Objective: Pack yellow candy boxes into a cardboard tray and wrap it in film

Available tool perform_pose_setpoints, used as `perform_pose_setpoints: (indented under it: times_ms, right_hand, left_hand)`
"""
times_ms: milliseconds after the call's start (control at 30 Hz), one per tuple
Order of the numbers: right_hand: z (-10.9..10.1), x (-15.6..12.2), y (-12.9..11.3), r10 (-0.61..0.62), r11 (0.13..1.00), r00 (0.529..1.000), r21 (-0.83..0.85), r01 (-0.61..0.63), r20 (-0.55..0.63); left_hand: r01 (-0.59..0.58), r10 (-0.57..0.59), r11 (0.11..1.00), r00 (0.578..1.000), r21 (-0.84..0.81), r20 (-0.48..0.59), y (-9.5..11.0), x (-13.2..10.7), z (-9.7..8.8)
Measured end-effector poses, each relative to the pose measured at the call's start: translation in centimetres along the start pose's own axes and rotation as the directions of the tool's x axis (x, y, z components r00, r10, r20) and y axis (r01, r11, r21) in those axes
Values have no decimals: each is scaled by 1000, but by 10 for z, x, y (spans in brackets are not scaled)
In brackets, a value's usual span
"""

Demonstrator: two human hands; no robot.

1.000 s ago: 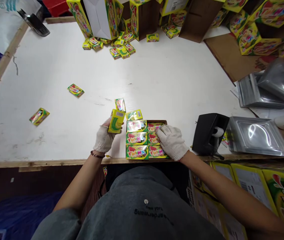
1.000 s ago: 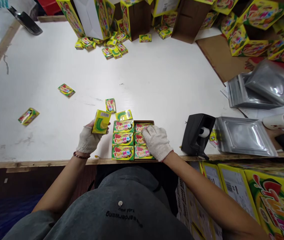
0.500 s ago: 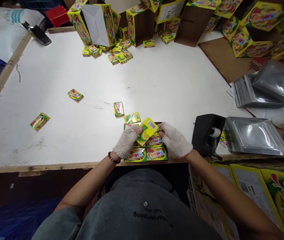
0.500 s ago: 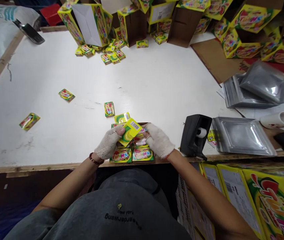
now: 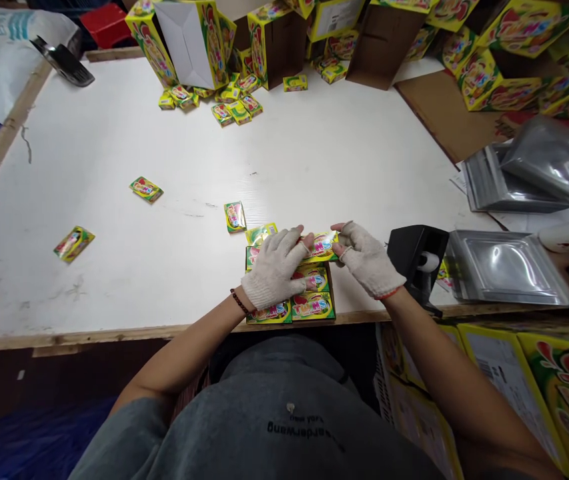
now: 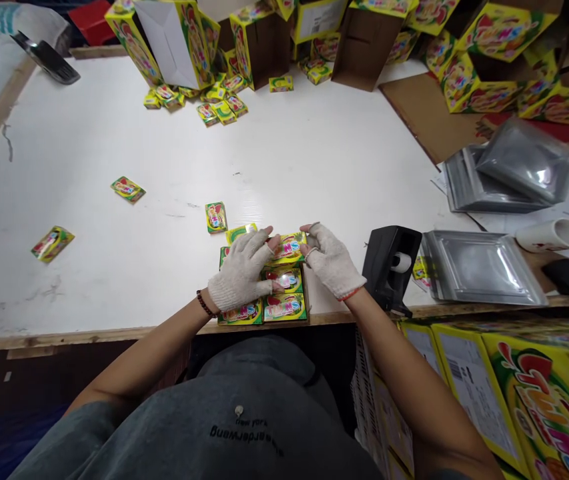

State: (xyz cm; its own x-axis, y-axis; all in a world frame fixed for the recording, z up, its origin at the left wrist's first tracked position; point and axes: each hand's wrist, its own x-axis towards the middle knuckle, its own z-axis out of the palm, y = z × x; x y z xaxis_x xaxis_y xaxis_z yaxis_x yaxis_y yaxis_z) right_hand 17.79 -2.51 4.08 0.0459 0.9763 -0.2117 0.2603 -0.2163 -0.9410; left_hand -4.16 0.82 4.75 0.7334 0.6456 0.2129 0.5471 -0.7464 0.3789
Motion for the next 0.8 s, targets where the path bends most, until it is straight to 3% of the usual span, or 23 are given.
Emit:
perform_pose_setpoints:
  times_ms: [133, 233, 333, 433, 533, 667, 800]
  right_hand:
    - [13, -2, 22, -93, 964, 992, -257, 69, -83]
    - [22, -4, 29, -156, 895, 985, -433, 113, -67]
    - [23, -3, 34, -264, 780, 963, -599, 182, -51]
    - [19, -4, 46, -278, 809, 961, -541, 229, -9]
    - [19, -13, 64, -228, 900, 974, -380, 211, 1]
    - [28, -32, 81, -121, 956, 993, -271, 114, -9]
    - [40, -37, 86, -134, 941, 989, -322, 107, -62]
  left_hand:
    - [190, -190, 982, 982, -1, -3, -9, -18, 8]
    - [201, -202, 979, 978, 29, 52, -14, -26, 12]
    - [180, -184, 980, 982, 90, 35, -10, -21, 11]
    - [-10, -4, 991, 995, 136, 102, 1, -6, 11]
    - [-204, 163, 969, 953, 143, 257, 13, 10, 15]
    - [-181, 112, 966, 936, 184, 333, 21, 17, 21]
    - [-183, 89, 961, 916, 209, 392, 22, 18, 24]
